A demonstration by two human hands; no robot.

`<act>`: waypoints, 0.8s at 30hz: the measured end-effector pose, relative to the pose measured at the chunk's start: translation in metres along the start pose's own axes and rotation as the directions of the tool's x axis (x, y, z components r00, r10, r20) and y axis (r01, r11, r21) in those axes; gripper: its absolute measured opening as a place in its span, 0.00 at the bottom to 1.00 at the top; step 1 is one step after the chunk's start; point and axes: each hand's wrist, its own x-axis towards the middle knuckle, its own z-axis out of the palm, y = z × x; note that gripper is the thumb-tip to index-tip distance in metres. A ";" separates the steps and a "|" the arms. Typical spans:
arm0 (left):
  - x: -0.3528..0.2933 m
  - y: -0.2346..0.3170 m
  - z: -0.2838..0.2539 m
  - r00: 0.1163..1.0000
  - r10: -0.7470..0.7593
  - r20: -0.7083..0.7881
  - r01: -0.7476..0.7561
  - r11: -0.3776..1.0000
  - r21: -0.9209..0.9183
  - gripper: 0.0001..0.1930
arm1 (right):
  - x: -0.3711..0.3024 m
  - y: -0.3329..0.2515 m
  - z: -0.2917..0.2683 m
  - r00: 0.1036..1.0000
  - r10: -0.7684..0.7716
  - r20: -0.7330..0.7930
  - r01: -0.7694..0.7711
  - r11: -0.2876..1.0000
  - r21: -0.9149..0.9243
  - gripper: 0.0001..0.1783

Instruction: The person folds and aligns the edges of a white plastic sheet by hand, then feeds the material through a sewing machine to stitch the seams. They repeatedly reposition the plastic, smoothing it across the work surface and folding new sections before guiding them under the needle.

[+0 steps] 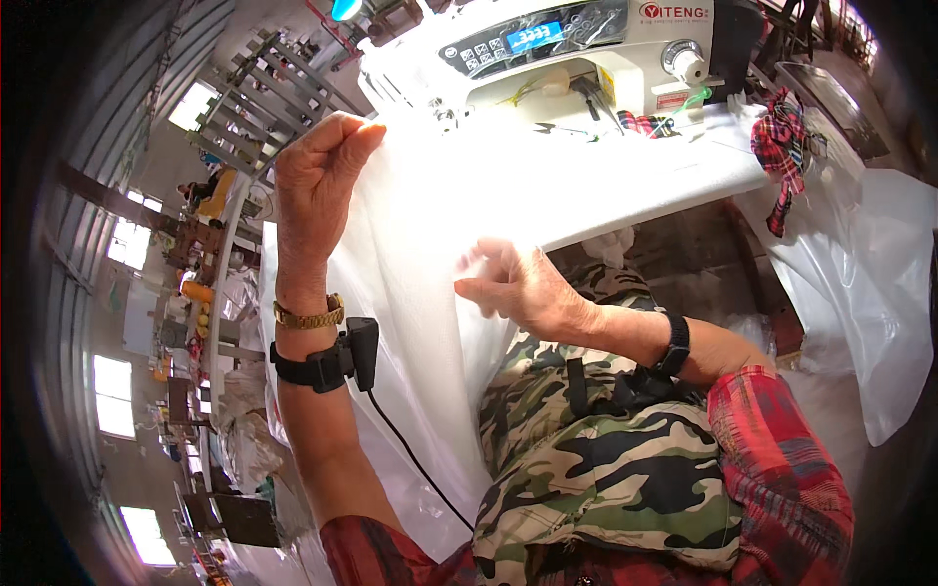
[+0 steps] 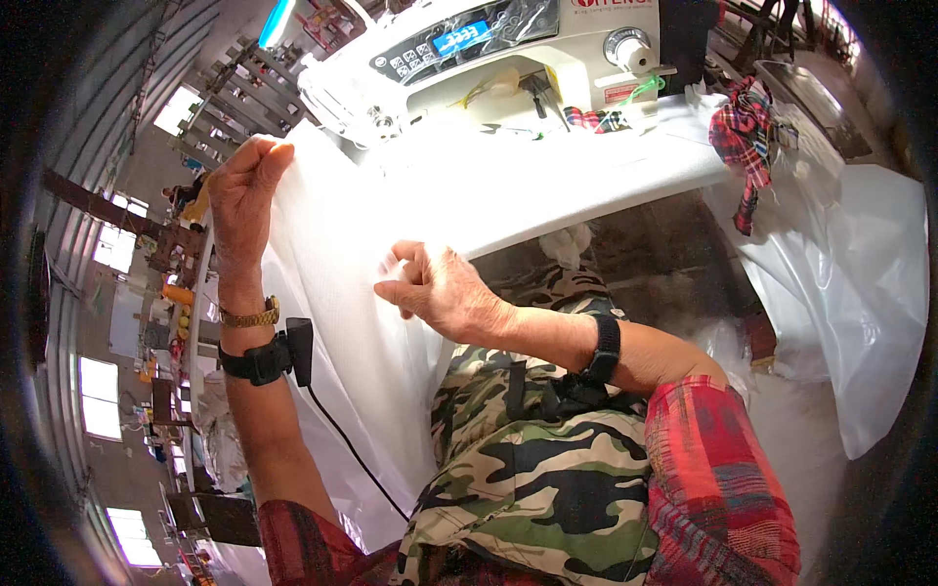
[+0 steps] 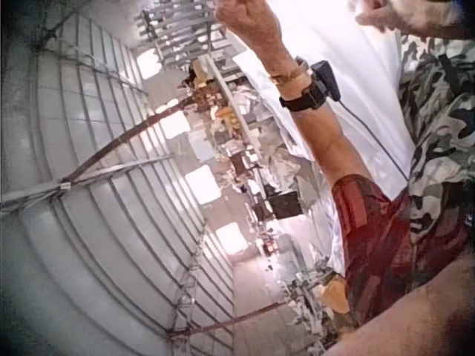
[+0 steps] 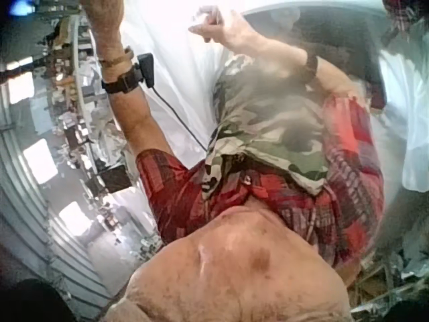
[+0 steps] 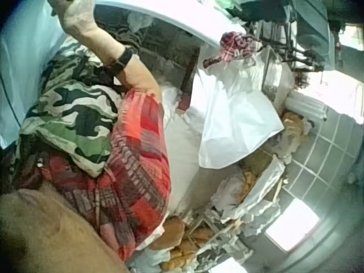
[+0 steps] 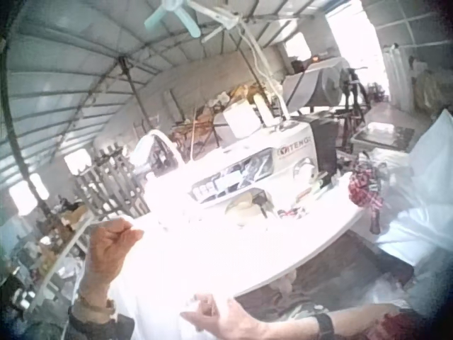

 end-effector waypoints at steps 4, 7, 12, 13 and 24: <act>0.004 0.003 -0.011 0.998 -0.035 -0.047 0.034 0.999 -0.030 0.12 | -0.002 0.004 -0.008 0.983 -0.161 0.089 0.066 0.760 0.647 0.10; 0.007 0.001 -0.012 0.994 -0.044 -0.101 0.035 0.995 -0.088 0.10 | -0.010 0.010 -0.032 0.986 -0.115 0.124 0.018 0.798 0.602 0.10; 0.014 0.007 -0.004 0.991 -0.097 -0.089 0.084 0.985 -0.148 0.09 | -0.002 0.055 -0.047 0.991 -0.064 -0.116 0.096 0.951 0.295 0.11; 0.015 0.006 -0.005 0.991 -0.096 -0.090 0.083 0.986 -0.144 0.09 | -0.003 0.054 -0.049 0.990 -0.039 -0.136 0.073 0.965 0.254 0.11; 0.035 -0.016 0.007 0.992 -0.120 0.031 0.119 0.992 0.031 0.13 | -0.013 -0.018 -0.008 0.652 -0.692 0.311 0.746 0.510 -0.429 0.15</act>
